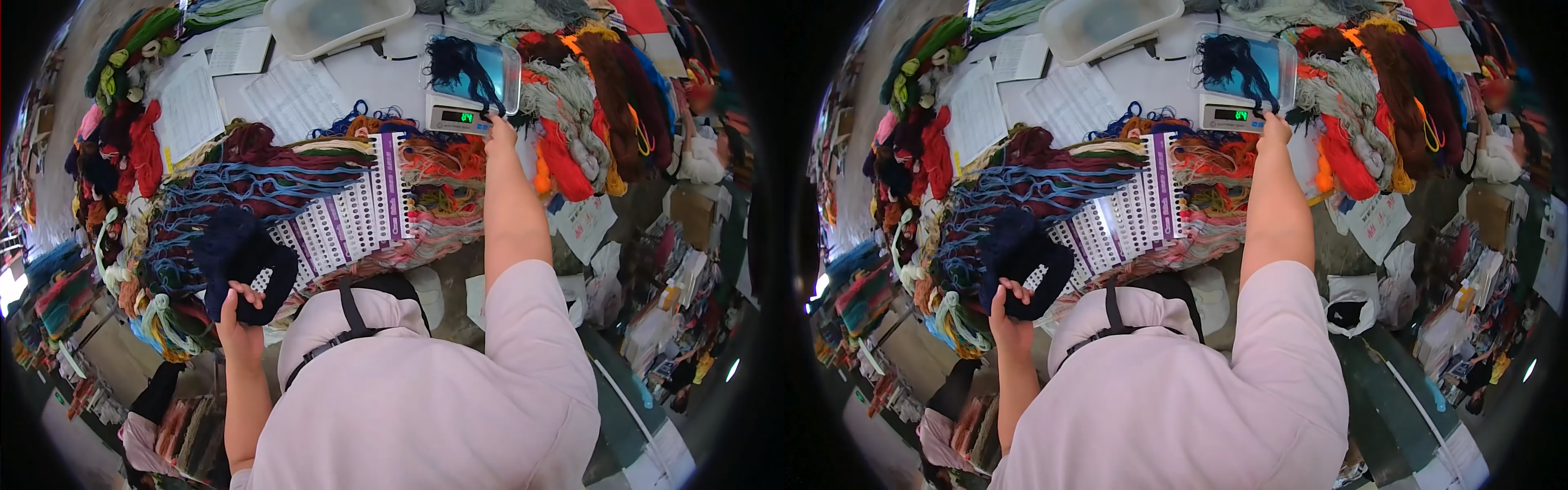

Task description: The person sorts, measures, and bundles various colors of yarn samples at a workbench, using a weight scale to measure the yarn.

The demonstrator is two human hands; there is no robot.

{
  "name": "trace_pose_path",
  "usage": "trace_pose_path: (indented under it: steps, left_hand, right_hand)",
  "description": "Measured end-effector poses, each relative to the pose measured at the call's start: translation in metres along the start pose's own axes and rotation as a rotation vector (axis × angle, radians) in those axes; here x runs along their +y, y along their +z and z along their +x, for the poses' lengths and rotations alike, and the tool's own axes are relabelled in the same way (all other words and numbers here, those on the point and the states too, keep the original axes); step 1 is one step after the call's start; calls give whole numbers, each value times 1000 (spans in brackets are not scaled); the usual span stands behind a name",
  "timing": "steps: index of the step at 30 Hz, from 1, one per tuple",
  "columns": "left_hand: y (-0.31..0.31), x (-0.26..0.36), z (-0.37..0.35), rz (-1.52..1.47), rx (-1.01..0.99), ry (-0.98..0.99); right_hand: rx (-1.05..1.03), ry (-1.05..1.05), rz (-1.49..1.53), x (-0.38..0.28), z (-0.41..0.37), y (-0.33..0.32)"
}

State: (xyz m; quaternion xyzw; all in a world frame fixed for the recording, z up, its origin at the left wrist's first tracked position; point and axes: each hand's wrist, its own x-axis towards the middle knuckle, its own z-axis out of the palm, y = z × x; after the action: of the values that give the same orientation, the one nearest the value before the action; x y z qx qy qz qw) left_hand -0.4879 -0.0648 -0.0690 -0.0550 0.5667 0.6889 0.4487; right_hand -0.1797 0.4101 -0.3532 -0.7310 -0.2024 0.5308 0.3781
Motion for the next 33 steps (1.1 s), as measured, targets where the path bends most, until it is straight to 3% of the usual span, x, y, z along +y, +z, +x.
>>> trace_pose_path:
  steps: [3, 5, 7, 9, 11, 13, 14, 15, 16, 17, 18, 19, 22, 24, 26, 28, 33]
  left_hand:
    - [0, 1, -4, 15, -51, 39]
    - [2, 2, -7, 12, -80, 70]
    - [8, 5, -14, -21, -97, 60]
    - [7, 1, -16, -98, -130, 62]
    - [5, -4, -19, -158, -159, 40]
    - [25, 5, -22, -132, -216, 8]
    - [32, 9, -23, -174, -232, -11]
    - [38, 13, -26, -231, -257, 1]
    - [30, 12, -24, -285, -283, -44]
    - [33, 21, -30, -285, -356, -51]
    - [35, 27, -36, -283, -347, -26]
    - [36, 34, -43, -281, -338, -1]
    - [26, 43, -56, -233, -268, 51]
    - [14, 47, -62, -236, -327, 44]
    - [8, 50, -69, -282, -330, 51]
    - [6, 52, -77, -258, -242, 98]
    - [0, 62, -88, -258, -278, 150]
  right_hand:
    - [100, -64, 59, 7, 8, 3]
    - [227, -264, 16, -12, -31, 5]
    - [102, -543, -45, -44, -97, 10]
    - [-207, -695, 72, -51, -151, 18]
    - [-550, -444, 250, -60, -259, 33]
    - [-950, -128, 40, -57, -365, 30]
    - [-1188, -116, -227, -57, -411, 23]
    - [-1414, -290, -289, -38, -439, 22]
    - [-1546, -271, -494, -45, -470, 17]
    - [-1555, -431, -629, -44, -494, 15]
    - [-1519, -488, -636, -23, -504, 17]
    - [-1521, -690, -554, -18, -511, 20]
    - [-1542, -634, -467, -15, -521, 18]
    - [-1573, -689, -392, -15, -529, 15]
    - [-1616, -509, -414, -21, -538, 10]
    - [-1631, -522, -395, -19, -544, 8]
    - [-1568, -324, -500, -22, -559, -5]
